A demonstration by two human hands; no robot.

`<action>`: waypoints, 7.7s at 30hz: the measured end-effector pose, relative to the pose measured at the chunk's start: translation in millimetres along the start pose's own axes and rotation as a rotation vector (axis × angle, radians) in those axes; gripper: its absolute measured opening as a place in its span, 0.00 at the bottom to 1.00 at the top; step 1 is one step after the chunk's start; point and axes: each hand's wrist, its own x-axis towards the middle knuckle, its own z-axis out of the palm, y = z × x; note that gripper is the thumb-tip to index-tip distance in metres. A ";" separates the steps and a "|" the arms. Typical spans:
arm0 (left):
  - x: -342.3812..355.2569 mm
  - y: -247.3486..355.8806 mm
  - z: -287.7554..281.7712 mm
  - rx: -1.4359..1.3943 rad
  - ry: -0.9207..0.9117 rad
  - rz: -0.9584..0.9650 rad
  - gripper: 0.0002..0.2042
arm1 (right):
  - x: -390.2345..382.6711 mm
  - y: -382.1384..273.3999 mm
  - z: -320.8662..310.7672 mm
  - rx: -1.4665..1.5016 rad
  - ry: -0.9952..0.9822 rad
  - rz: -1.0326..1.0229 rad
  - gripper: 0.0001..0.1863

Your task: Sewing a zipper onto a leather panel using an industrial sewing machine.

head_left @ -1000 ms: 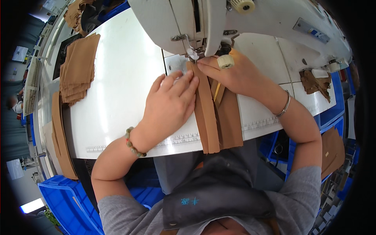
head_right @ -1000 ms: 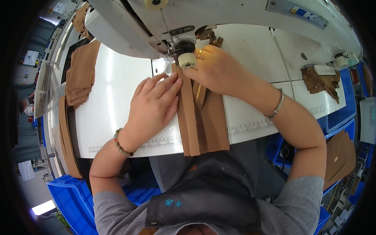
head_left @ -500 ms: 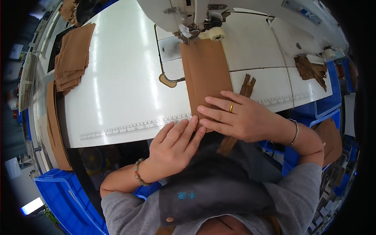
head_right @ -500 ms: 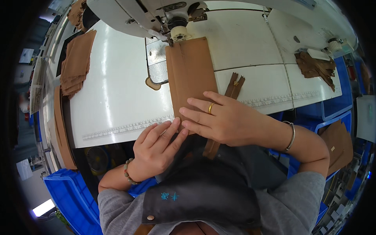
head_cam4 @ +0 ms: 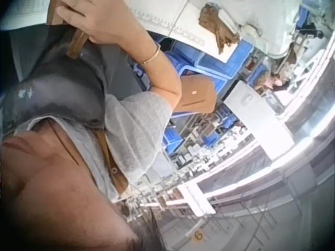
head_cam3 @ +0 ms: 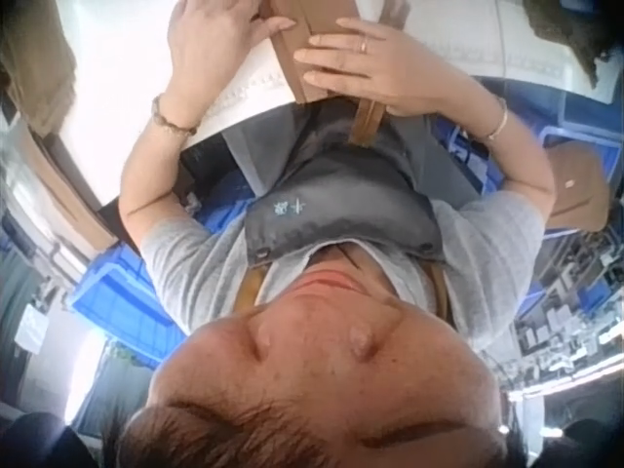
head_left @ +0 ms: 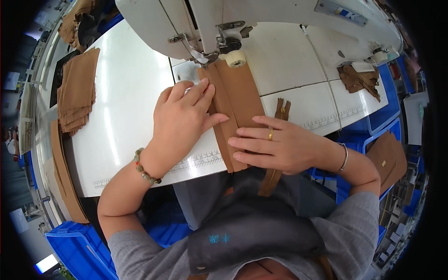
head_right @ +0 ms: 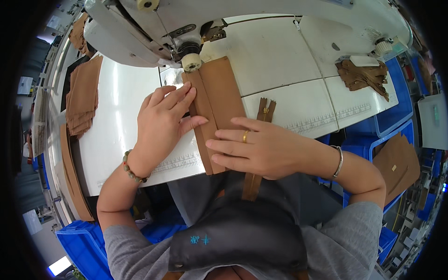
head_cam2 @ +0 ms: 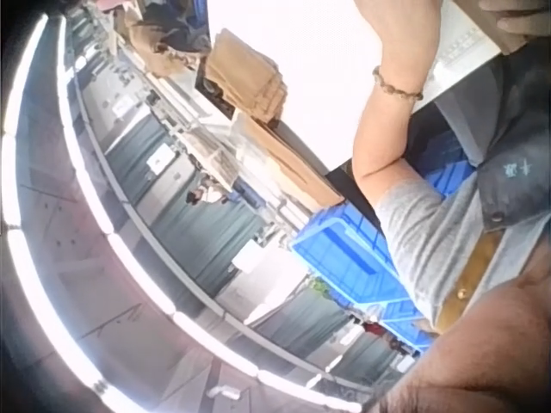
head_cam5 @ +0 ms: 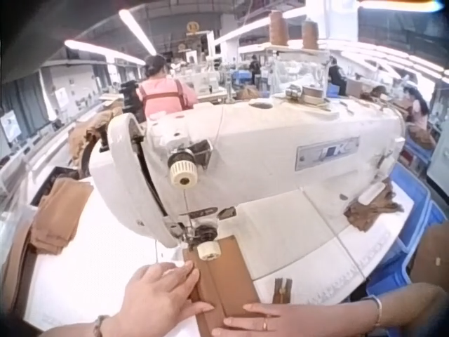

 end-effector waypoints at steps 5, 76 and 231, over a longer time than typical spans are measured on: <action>-6.7 -2.1 0.9 -0.007 -0.007 0.006 0.32 | -27.8 13.0 -18.2 -0.093 0.064 0.334 0.21; -10.9 2.9 -3.8 -0.078 -0.124 -0.094 0.40 | 52.2 60.4 23.6 -0.148 0.214 0.314 0.23; -93.7 -26.0 -199.8 -0.146 -0.411 -0.725 0.37 | 51.1 62.0 19.3 -0.161 0.152 0.303 0.49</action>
